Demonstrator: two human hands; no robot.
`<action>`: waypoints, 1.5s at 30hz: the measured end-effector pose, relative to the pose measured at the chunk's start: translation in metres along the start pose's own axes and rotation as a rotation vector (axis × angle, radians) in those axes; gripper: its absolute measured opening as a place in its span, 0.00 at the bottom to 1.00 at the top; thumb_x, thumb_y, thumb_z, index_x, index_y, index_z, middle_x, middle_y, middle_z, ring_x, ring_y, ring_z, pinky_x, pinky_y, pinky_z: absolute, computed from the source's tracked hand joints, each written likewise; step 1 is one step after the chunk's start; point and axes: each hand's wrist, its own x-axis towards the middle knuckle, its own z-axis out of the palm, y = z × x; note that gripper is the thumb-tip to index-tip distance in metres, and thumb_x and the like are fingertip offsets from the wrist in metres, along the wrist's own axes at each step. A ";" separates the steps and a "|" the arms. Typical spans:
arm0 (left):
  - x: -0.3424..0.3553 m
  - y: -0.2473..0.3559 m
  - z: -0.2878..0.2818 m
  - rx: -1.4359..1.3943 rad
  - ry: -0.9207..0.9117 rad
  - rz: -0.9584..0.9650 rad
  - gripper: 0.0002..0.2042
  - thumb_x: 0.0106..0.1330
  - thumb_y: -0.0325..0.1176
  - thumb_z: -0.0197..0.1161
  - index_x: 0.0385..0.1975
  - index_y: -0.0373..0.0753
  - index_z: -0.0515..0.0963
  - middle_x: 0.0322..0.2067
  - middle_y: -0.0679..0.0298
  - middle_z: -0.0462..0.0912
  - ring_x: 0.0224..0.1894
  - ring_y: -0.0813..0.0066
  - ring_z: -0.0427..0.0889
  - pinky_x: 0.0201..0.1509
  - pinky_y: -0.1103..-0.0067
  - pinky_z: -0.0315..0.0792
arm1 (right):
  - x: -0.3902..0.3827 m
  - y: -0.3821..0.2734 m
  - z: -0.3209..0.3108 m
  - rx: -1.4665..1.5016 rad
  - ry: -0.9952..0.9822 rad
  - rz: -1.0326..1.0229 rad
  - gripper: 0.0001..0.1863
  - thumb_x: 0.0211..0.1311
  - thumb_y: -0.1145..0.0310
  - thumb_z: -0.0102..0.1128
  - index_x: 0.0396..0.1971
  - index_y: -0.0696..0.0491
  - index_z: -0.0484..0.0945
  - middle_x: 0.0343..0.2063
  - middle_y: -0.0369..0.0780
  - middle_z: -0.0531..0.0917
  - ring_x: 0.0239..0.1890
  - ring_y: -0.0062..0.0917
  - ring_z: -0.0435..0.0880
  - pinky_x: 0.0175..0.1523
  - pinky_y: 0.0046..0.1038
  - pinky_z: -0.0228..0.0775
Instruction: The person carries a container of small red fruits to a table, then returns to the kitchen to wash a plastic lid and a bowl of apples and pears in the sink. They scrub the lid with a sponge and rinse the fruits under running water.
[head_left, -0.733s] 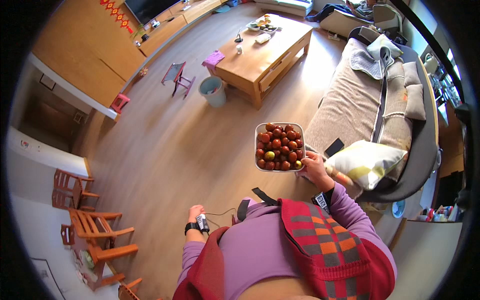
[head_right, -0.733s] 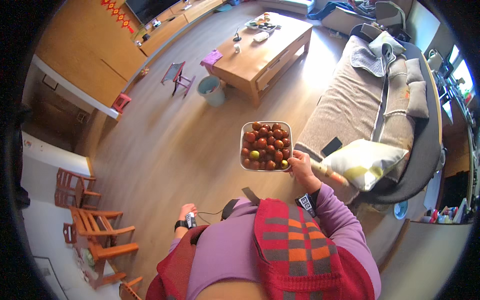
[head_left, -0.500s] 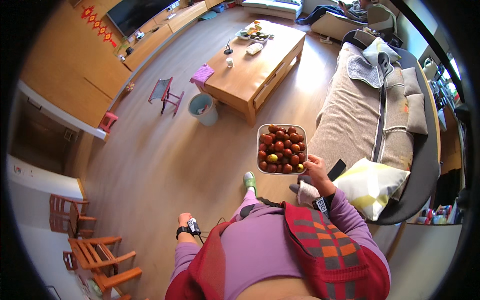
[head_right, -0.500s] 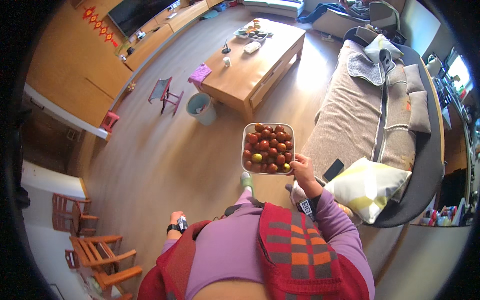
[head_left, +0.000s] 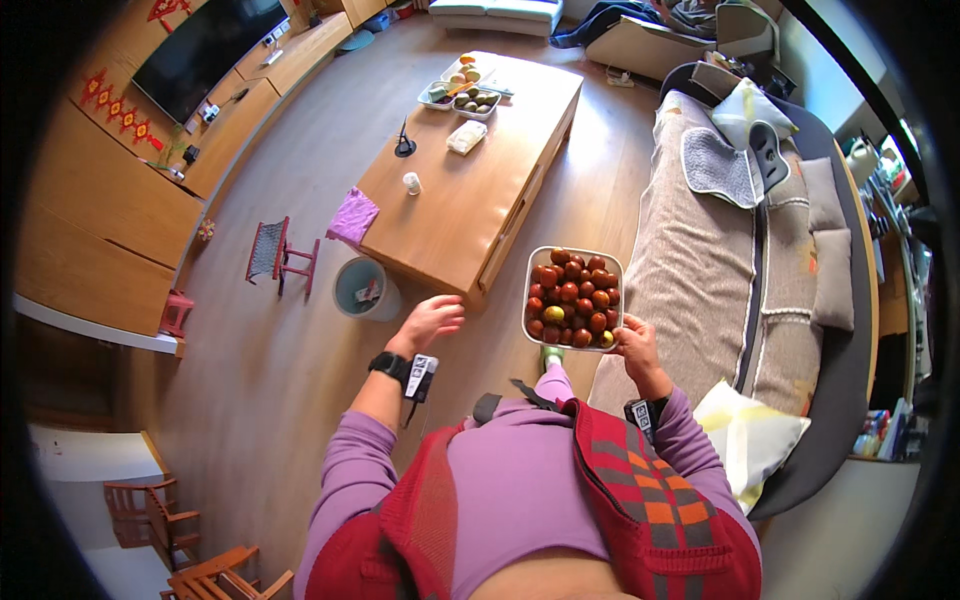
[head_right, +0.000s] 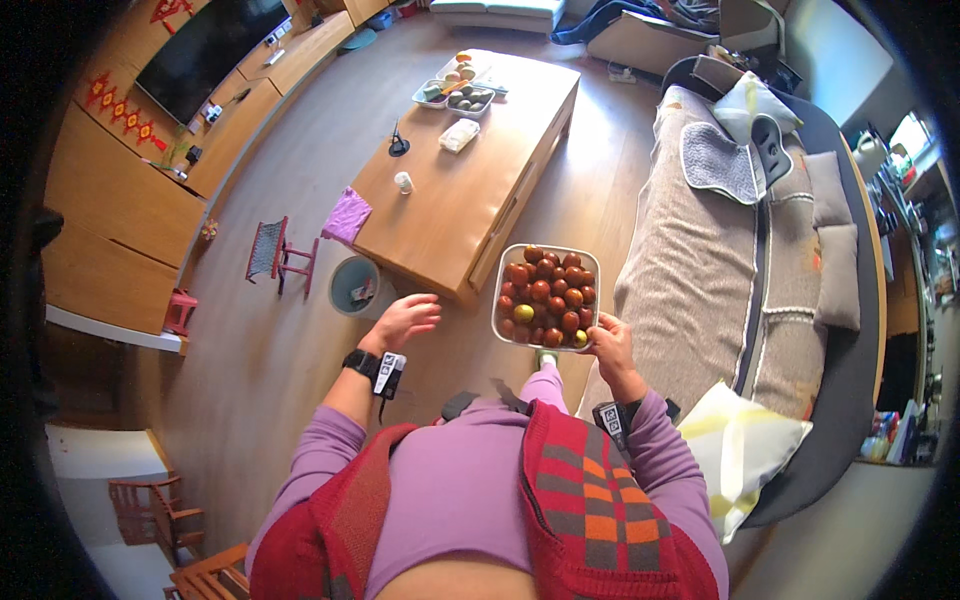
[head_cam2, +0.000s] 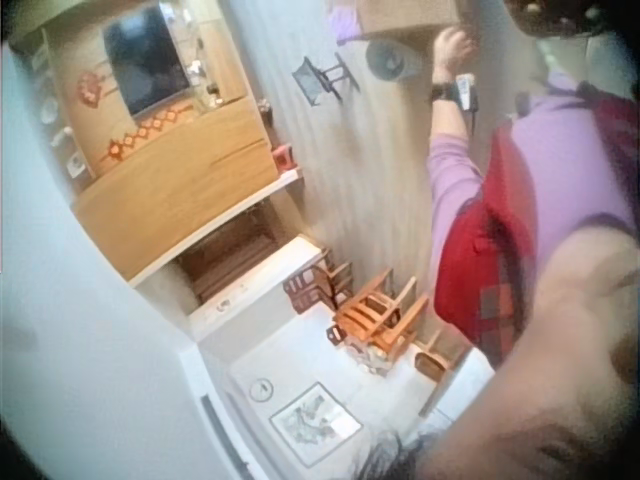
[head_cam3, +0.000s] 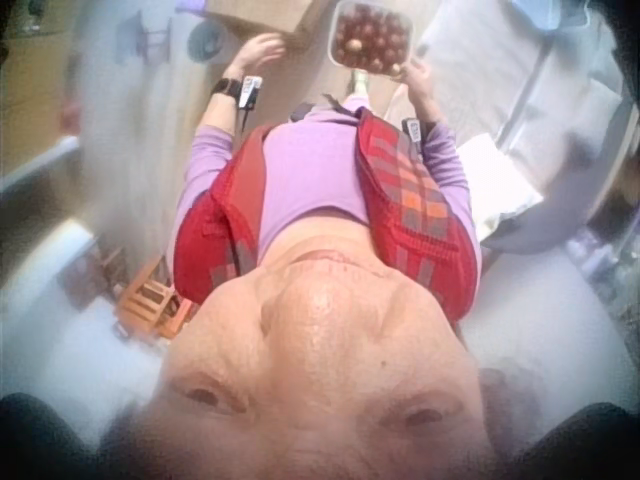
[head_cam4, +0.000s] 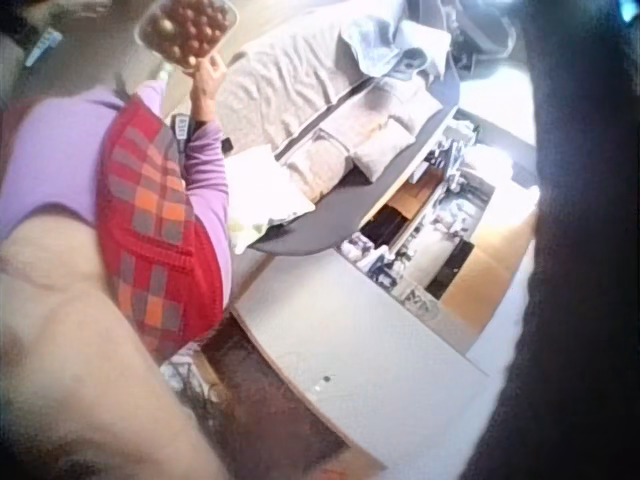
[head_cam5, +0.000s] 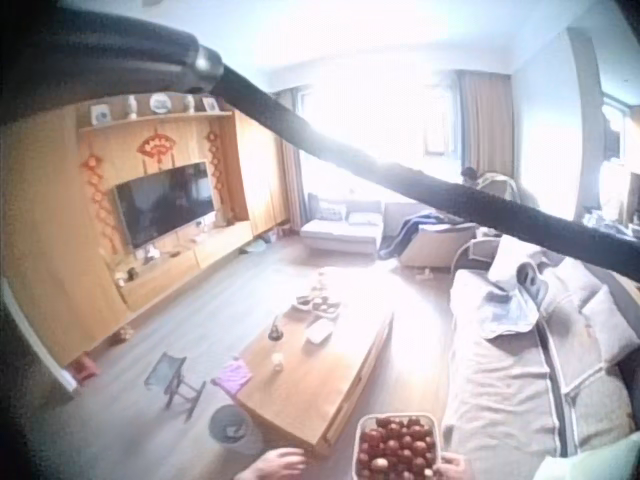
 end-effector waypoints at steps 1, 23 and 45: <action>0.019 0.025 0.024 -0.048 -0.105 -0.023 0.21 0.61 0.34 0.56 0.52 0.35 0.65 0.46 0.59 0.73 0.44 0.71 0.75 0.47 0.77 0.71 | 0.024 -0.009 -0.001 -0.026 -0.005 0.012 0.18 0.46 0.81 0.45 0.41 0.64 0.73 0.31 0.42 0.79 0.28 0.24 0.81 0.30 0.25 0.78; 0.378 0.247 0.028 -0.375 0.263 0.154 0.18 0.59 0.20 0.40 0.51 0.36 0.60 0.46 0.58 0.72 0.42 0.64 0.79 0.40 0.68 0.79 | 0.559 -0.147 0.076 -0.336 -0.344 0.166 0.17 0.47 0.81 0.44 0.39 0.60 0.76 0.29 0.39 0.80 0.25 0.22 0.80 0.28 0.24 0.76; 0.641 0.234 -0.171 -0.813 1.043 0.181 0.24 0.52 0.14 0.38 0.50 0.38 0.61 0.43 0.54 0.70 0.39 0.55 0.78 0.31 0.60 0.80 | 0.939 -0.146 0.083 -0.595 -0.428 0.538 0.14 0.59 0.67 0.50 0.41 0.59 0.73 0.32 0.43 0.80 0.31 0.26 0.81 0.35 0.25 0.74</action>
